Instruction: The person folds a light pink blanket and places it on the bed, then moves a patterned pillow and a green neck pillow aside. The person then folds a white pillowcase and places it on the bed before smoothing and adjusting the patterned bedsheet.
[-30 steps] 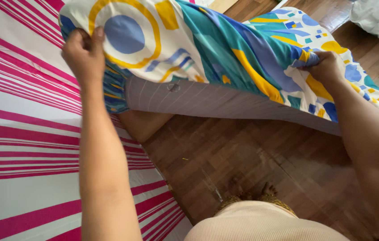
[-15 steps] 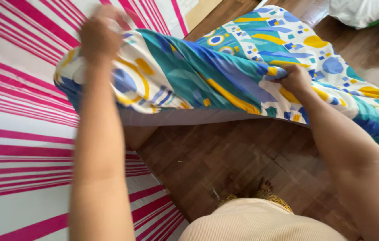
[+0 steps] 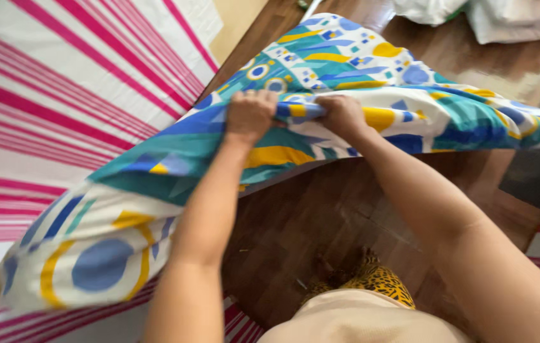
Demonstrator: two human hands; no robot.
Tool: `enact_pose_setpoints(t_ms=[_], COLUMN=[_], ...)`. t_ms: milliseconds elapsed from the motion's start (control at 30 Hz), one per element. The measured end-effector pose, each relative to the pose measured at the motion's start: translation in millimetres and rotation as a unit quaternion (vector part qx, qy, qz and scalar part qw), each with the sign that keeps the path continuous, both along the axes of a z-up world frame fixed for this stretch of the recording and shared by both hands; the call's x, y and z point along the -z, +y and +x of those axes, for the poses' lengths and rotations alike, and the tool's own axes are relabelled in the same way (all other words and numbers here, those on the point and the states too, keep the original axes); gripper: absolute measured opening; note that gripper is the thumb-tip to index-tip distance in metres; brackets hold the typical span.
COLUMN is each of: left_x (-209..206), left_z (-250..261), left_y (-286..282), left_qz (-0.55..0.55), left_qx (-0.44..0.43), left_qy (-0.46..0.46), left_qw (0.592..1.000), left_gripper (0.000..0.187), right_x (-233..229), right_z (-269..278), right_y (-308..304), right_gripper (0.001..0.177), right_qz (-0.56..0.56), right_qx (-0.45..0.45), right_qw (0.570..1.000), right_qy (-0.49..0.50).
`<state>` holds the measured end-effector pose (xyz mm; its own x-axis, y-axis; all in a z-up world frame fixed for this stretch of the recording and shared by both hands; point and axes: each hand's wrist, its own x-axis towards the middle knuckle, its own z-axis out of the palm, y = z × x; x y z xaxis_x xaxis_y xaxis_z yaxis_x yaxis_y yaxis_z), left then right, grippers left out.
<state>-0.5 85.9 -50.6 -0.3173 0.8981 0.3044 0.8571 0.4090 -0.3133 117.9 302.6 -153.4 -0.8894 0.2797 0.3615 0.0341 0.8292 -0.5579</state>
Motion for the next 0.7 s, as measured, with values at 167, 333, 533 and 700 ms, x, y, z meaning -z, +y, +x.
enact_pose_setpoints(t_ms=[167, 333, 533, 700], left_x=[-28.9, -76.3, -103.2, -95.7], left_z=[-27.2, -55.7, -93.1, -126.3], left_y=[-30.5, -70.7, -126.7, -152.4], left_qz=[0.030, 0.022, 0.005, -0.073], left_qx=[0.014, -0.043, -0.171, -0.294], left_qy=[0.050, 0.057, 0.087, 0.130], left_qw=[0.998, 0.997, 0.981, 0.944], left_gripper=[0.047, 0.062, 0.047, 0.051], right_x=[4.0, 51.0, 109.4, 91.8], right_z=[18.2, 81.4, 147.5, 118.8], right_y=[40.0, 132.0, 251.3, 321.2], right_gripper=[0.057, 0.068, 0.082, 0.039], right_qz=[0.029, 0.100, 0.177, 0.167], right_qx=[-0.072, 0.076, 0.357, 0.263], right_qw=[0.997, 0.990, 0.917, 0.949], right_qy=[0.025, -0.058, -0.016, -0.052])
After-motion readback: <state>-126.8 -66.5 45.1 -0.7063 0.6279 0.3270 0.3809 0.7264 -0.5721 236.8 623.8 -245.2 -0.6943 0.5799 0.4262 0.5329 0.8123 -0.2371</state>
